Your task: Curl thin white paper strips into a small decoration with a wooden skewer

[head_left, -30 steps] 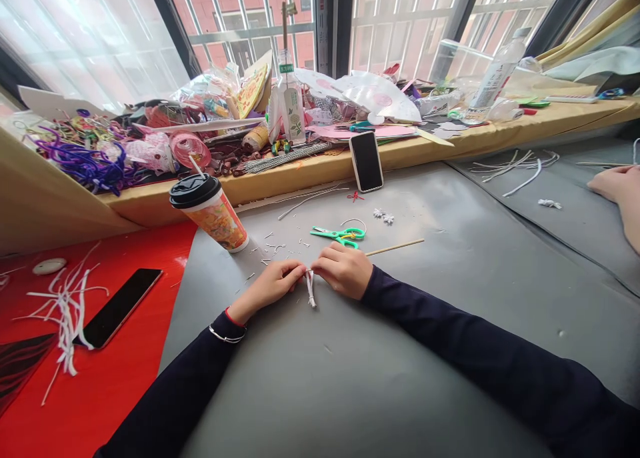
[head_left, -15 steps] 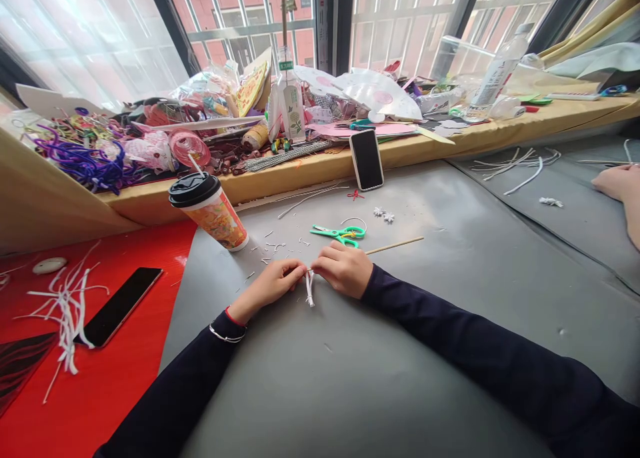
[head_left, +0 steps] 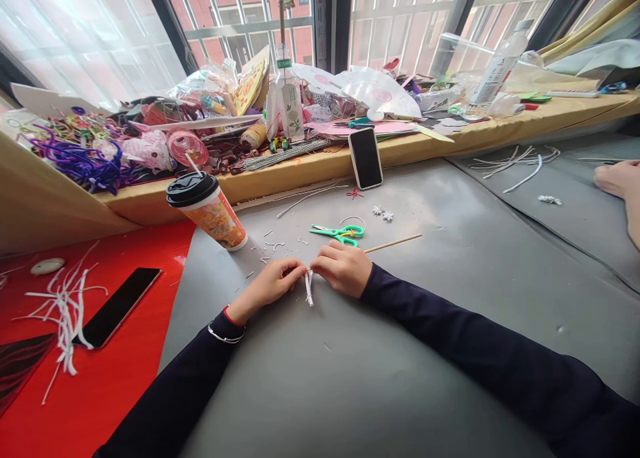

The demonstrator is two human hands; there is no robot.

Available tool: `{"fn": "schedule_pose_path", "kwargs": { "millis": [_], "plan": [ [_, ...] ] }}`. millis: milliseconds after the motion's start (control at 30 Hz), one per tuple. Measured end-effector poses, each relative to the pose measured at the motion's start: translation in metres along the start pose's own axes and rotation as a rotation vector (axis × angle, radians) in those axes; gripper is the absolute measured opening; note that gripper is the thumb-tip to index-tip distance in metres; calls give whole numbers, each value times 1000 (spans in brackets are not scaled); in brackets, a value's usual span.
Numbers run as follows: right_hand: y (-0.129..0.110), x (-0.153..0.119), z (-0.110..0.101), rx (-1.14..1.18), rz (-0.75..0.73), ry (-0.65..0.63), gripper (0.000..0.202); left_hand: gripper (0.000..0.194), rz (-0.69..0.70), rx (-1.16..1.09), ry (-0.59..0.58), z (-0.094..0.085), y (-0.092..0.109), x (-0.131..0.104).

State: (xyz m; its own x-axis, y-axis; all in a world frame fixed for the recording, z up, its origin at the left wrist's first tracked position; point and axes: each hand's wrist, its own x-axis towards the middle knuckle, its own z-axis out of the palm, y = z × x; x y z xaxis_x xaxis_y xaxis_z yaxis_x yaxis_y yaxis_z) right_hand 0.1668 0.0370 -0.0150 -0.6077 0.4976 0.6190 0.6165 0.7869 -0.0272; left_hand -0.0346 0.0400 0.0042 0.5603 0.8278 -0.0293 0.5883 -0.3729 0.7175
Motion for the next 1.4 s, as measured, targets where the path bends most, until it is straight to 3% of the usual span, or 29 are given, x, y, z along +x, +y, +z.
{"fn": "schedule_pose_path", "kwargs": {
  "millis": [933, 1400],
  "plan": [
    [0, 1, -1, -25, -13, 37, 18, 30, 35, -37, -10, 0, -2, 0],
    [-1, 0, -1, -90, 31, -54, 28, 31, 40, -71, -21, 1, -3, 0]
  ]
}}
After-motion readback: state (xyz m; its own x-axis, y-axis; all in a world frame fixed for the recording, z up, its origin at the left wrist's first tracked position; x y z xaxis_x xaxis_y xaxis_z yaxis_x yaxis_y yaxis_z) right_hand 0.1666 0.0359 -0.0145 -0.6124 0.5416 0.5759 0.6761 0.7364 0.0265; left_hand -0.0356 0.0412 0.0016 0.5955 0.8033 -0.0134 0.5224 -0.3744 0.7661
